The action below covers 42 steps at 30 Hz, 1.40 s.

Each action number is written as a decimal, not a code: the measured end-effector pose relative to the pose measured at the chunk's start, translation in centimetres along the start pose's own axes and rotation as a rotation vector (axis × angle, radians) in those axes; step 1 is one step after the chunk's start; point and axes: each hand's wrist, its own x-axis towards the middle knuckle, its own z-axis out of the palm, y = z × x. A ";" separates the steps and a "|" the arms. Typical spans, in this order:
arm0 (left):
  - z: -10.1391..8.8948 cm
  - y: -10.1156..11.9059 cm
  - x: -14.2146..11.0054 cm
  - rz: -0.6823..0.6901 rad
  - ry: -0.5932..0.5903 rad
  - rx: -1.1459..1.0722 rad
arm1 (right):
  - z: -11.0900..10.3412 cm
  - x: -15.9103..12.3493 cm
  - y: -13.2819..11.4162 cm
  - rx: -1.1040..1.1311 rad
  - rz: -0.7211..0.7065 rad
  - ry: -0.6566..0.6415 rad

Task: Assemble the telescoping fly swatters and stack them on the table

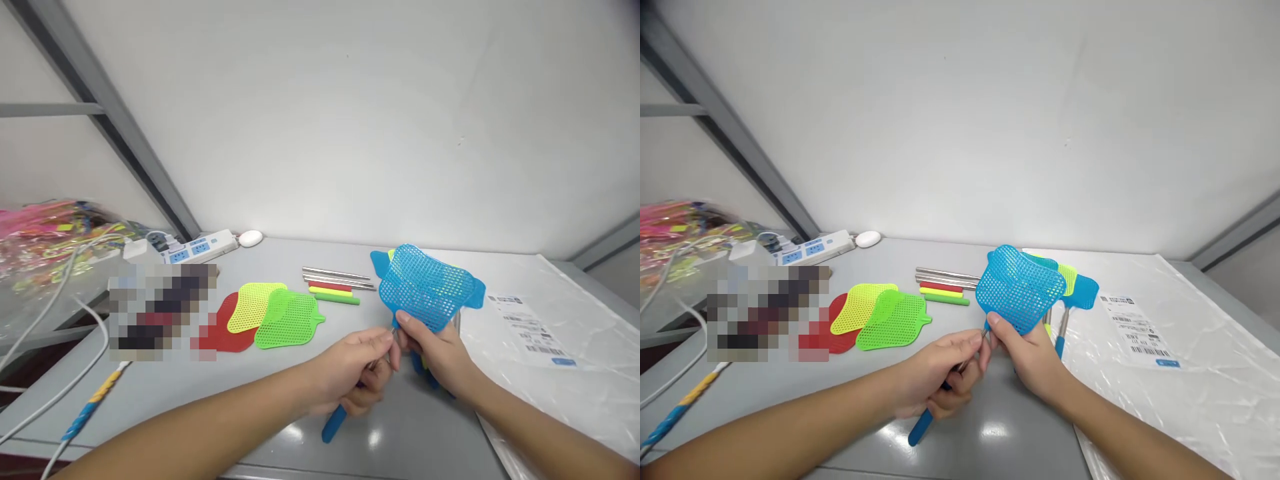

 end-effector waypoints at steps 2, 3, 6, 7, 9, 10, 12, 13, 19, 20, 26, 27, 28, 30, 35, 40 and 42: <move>-0.3 0.5 -0.2 -0.072 -0.101 -0.059 | -0.1 0.0 -0.1 0.040 -0.002 0.003; -0.5 0.7 -0.3 -0.096 -0.149 -0.089 | -0.2 0.0 -0.2 0.054 -0.005 0.006; -0.5 1.0 -0.6 -0.118 -0.236 -0.157 | -0.1 -0.3 -0.6 0.070 -0.012 0.012; -0.5 1.1 -0.7 -0.121 -0.247 -0.170 | -0.1 -0.4 -0.8 0.077 -0.014 0.024; -0.3 1.3 -0.8 -0.138 -0.253 -0.187 | 0.0 -0.7 -0.8 0.099 -0.011 0.066; -0.3 1.4 -0.8 -0.155 -0.252 -0.190 | 0.1 -0.8 -0.8 0.113 -0.005 0.089; -0.2 1.6 -0.9 -0.197 -0.255 -0.198 | 0.1 -0.9 -0.5 0.141 0.007 0.122; -0.2 1.7 -1.0 -0.214 -0.254 -0.202 | 0.1 -0.9 -0.3 0.153 0.008 0.136; 0.0 1.7 -1.0 -0.162 -0.215 -0.160 | -0.1 -0.4 -0.1 0.229 0.005 0.164; 0.0 1.6 -0.9 -0.141 -0.198 -0.142 | -0.1 -0.3 -0.1 0.228 0.009 0.159; -0.5 1.5 -0.2 -0.028 -0.119 -0.092 | -0.1 0.5 -0.7 0.086 0.021 0.047; -0.6 1.4 0.0 -0.024 -0.110 -0.073 | 0.0 0.5 -0.9 0.059 0.029 0.009; -0.7 1.4 0.0 -0.023 -0.103 -0.050 | 0.0 0.4 -1.1 0.033 0.043 -0.040; -0.7 1.4 0.1 -0.028 -0.099 -0.012 | 0.1 0.2 -1.6 -0.007 0.077 -0.135; -0.4 2.1 -0.2 -0.105 -0.161 -0.033 | -0.2 -0.3 -2.3 -0.044 0.057 -0.101; -0.9 2.7 -0.4 -0.250 -0.305 -0.150 | -1.1 -0.1 -1.9 -0.050 0.024 0.010; -1.2 2.7 -0.3 -0.279 -0.330 -0.161 | -1.7 0.4 -1.7 -0.037 -0.008 0.036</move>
